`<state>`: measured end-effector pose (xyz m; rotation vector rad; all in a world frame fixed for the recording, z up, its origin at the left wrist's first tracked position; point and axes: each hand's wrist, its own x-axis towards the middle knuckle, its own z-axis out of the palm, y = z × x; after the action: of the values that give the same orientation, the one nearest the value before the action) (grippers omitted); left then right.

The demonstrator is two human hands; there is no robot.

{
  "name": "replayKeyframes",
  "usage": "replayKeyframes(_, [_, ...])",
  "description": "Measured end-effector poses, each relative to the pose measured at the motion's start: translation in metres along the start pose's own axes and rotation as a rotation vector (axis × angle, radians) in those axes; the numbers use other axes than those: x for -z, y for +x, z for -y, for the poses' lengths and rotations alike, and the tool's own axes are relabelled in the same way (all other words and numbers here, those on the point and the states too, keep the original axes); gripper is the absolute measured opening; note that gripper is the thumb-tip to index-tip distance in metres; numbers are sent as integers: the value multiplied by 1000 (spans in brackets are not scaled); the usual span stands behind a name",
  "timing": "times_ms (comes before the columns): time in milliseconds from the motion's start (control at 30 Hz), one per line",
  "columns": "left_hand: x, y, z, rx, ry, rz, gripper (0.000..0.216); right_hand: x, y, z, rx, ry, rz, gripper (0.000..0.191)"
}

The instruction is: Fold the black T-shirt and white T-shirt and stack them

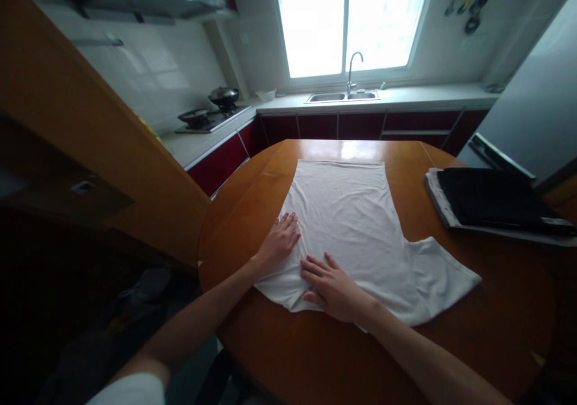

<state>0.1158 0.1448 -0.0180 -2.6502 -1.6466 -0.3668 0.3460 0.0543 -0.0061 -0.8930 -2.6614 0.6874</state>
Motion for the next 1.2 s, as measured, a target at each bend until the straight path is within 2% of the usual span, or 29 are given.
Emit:
replayKeyframes(133, [-3, -2, 3, 34, 25, 88, 66, 1, 0, 2, -6, 1, 0, 53])
replayKeyframes(200, [-2, -2, 4, 25, 22, 71, 67, 1, 0, 2, -1, 10, -11, 51])
replayKeyframes(333, [2, -1, 4, -64, -13, -42, 63, 1, 0, 1, 23, -4, -42, 47])
replayKeyframes(400, [0, -1, 4, -99, -39, -34, 62, 1, 0, 0, 33, -16, -60, 47])
replayKeyframes(467, [-3, -1, 4, -107, -49, 24, 63, 1, 1, -1, 36, -9, -63, 48])
replayKeyframes(567, [-10, -3, 5, -100, -34, 81, 66, 0, 1, -1, 27, 12, -43, 49])
replayKeyframes(767, [-8, -4, 4, -90, -41, 72, 67, 0, 1, 1, 15, 7, -27, 51])
replayKeyframes(867, [-2, -2, 4, -102, -87, 41, 62, -1, 1, 0, 14, 15, -36, 51])
replayKeyframes(1000, [-1, 3, 8, -28, -105, -32, 54, -2, 1, -2, 20, 43, -50, 51])
replayKeyframes(1133, [-4, 3, 13, -16, -50, 70, 57, -1, 2, -1, 14, 43, -48, 51])
replayKeyframes(1200, [-3, 3, 13, -23, -37, 58, 57, 0, 2, 0, 9, 44, -51, 50])
